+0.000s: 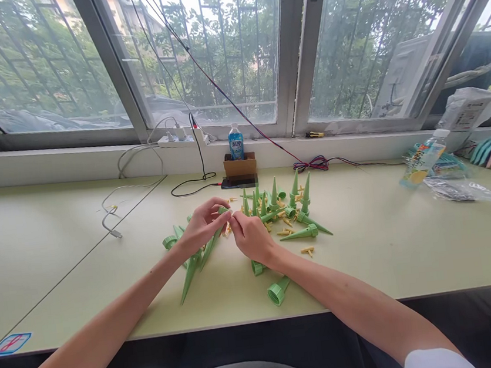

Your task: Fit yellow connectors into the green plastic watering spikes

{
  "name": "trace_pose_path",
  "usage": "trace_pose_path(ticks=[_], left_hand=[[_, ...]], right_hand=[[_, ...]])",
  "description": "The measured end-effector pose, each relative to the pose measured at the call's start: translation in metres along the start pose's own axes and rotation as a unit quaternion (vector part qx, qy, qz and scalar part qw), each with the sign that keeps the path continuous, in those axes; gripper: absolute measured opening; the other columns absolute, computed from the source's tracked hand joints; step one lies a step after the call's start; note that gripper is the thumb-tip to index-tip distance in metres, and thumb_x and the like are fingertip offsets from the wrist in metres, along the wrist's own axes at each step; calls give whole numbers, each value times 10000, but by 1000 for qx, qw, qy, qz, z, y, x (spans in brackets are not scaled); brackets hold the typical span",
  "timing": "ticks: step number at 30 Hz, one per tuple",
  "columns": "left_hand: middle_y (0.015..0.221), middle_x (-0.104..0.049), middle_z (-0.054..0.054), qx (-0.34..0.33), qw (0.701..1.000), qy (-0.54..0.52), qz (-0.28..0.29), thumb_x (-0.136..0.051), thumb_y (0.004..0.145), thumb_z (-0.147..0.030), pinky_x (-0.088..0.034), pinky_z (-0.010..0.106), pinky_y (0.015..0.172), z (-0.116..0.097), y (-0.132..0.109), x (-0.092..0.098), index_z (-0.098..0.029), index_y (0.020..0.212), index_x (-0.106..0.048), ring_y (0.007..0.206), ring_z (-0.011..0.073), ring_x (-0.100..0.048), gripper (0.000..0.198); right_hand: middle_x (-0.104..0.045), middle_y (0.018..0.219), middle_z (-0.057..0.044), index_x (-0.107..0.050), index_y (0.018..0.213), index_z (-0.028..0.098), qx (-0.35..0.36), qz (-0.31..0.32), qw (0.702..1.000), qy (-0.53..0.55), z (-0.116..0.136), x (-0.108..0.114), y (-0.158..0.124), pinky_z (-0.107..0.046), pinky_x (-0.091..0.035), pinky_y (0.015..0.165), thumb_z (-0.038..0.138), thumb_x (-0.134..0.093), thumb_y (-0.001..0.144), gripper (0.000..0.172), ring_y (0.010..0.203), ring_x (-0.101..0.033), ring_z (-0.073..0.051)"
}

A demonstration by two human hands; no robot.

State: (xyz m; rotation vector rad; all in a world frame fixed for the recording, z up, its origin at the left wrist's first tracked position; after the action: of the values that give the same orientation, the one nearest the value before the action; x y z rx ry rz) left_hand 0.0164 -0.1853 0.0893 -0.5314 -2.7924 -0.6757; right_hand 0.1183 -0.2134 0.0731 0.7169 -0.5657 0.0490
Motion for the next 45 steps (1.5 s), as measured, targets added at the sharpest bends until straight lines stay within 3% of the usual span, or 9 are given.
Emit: trace_pose_path(ticks=[19, 45], left_hand=[[591, -412, -66, 5, 1000, 15, -7, -630, 850, -419, -419, 211, 493, 8, 0, 3, -192, 938, -546, 529, 95, -524, 257], [583, -416, -65, 20, 1000, 16, -5, -647, 832, -441, -421, 208, 476, 10, 0, 2, -185, 922, -543, 507, 93, -513, 291]], right_hand=[[-485, 596, 30, -442, 755, 206, -1, 6, 1000, -9, -2, -1, 0, -233, -275, 529, 352, -325, 1005, 312, 497, -372, -107], [-529, 638, 15, -488, 786, 187, 18, 20, 1000, 11, 3, -2, 0, -223, -296, 540, 286, -360, 996, 264, 518, -423, -101]])
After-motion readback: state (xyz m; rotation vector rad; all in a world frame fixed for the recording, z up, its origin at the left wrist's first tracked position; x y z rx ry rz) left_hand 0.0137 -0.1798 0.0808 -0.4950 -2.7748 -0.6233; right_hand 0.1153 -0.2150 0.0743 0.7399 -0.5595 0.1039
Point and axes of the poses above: each hand's wrist, its own y-axis towards the middle knuckle, its own x-axis out of the back of the hand, z = x × y, the point moved 9 cm from there along y, towards the middle knuckle
